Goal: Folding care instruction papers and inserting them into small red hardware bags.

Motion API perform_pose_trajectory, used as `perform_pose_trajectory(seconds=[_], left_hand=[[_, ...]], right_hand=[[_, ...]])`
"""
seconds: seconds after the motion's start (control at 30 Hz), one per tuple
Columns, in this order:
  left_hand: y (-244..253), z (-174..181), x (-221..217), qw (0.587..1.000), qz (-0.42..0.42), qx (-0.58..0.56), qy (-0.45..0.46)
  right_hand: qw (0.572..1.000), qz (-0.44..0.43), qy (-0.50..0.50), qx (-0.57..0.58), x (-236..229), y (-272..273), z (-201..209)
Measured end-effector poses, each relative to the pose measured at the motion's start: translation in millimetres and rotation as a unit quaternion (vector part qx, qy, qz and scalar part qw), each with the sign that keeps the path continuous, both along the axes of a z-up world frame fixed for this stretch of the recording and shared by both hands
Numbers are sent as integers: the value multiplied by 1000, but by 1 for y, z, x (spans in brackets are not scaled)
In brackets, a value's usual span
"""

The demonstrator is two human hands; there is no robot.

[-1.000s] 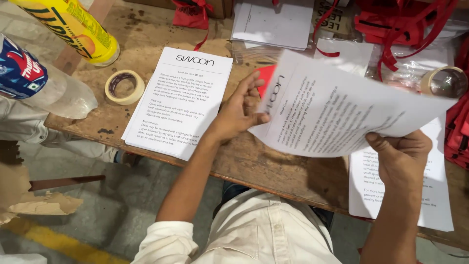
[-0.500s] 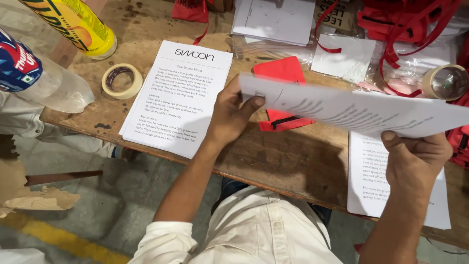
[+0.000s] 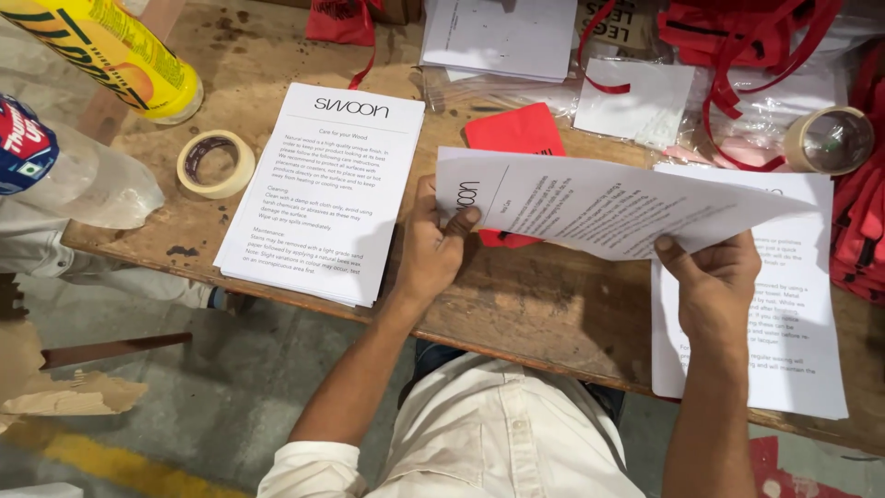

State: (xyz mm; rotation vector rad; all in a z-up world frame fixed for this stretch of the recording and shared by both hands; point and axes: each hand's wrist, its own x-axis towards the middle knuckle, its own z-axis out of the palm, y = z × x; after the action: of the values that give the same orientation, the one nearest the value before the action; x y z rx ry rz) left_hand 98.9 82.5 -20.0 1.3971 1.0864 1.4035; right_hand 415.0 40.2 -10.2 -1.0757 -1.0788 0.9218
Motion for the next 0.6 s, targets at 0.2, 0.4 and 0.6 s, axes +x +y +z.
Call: perform_pose_trajectory(seconds=[0.2, 0.4, 0.6], left_hand=[[-12, 12, -10, 996, -12, 68, 63], [-43, 8, -34, 982, -68, -47, 169], [-49, 7, -38, 971, -16, -146, 191]], right_hand=[[999, -8, 33, 14, -5, -9, 9], [995, -4, 35, -89, 3, -21, 10], [880, -120, -459, 18, -39, 29, 57]])
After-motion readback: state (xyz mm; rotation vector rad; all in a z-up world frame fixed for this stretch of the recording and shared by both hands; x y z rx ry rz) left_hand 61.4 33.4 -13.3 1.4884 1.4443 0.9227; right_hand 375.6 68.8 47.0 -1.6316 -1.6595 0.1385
